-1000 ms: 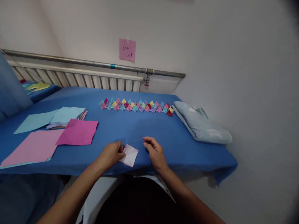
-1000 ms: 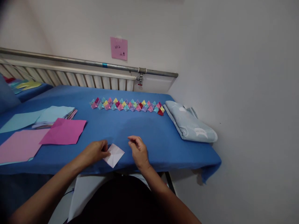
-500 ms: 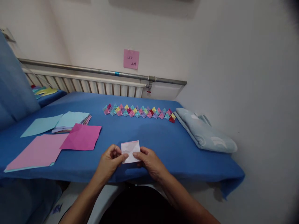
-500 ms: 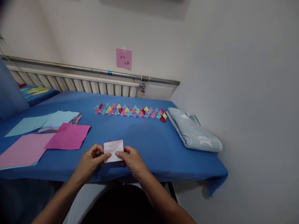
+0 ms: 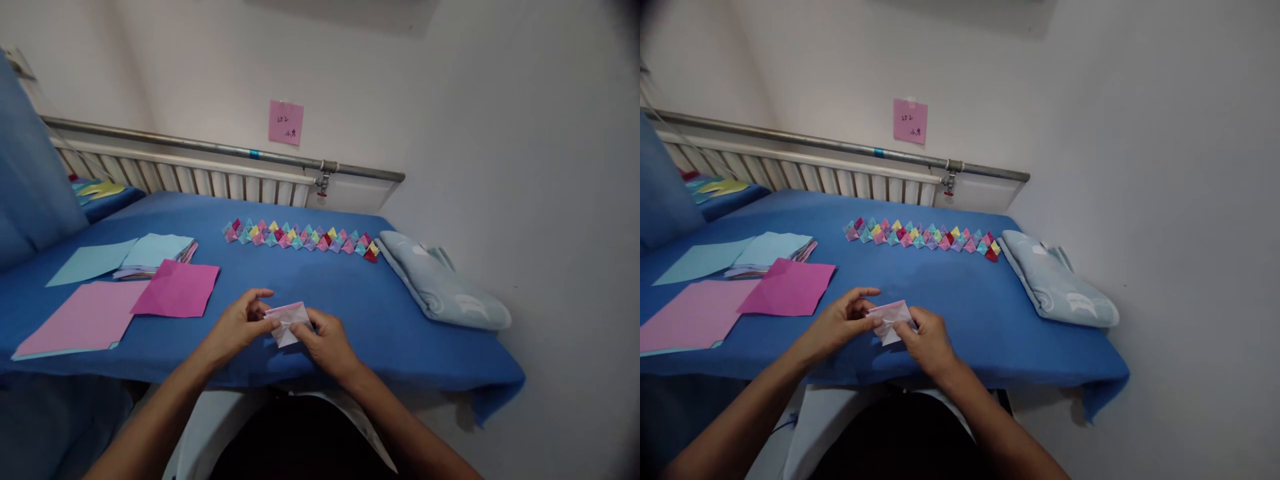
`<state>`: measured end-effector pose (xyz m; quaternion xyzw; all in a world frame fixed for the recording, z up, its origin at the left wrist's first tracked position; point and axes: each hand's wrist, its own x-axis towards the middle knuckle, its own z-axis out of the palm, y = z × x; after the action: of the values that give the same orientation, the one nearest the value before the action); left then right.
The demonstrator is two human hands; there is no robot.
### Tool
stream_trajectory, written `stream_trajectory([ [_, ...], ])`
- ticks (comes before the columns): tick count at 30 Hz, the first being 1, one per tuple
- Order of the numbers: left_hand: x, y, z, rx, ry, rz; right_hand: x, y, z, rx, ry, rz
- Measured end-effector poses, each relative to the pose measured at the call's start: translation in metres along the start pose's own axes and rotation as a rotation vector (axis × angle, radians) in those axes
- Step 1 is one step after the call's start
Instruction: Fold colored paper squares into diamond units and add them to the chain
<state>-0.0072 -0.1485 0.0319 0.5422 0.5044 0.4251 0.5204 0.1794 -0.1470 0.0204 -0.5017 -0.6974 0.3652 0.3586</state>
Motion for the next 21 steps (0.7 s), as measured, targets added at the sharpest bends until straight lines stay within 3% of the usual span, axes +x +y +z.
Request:
stream_trajectory([
  [8, -0.005, -0.003, -0.002, 0.282, -0.149, -0.005, -0.006, -0.004, 0.003, 0.043, -0.040, 0.045],
  [15, -0.009, -0.004, -0.009, 0.329, -0.239, -0.032, -0.011, -0.004, 0.003, 0.034, -0.086, 0.059],
  [18, -0.007, -0.001, -0.013, 0.408, -0.286, 0.048, -0.010, 0.002, 0.003, -0.025, -0.055, -0.010],
  [21, -0.003, -0.003, -0.012, 0.538, -0.214, 0.261, -0.005, 0.010, 0.000, -0.168, 0.051, -0.213],
])
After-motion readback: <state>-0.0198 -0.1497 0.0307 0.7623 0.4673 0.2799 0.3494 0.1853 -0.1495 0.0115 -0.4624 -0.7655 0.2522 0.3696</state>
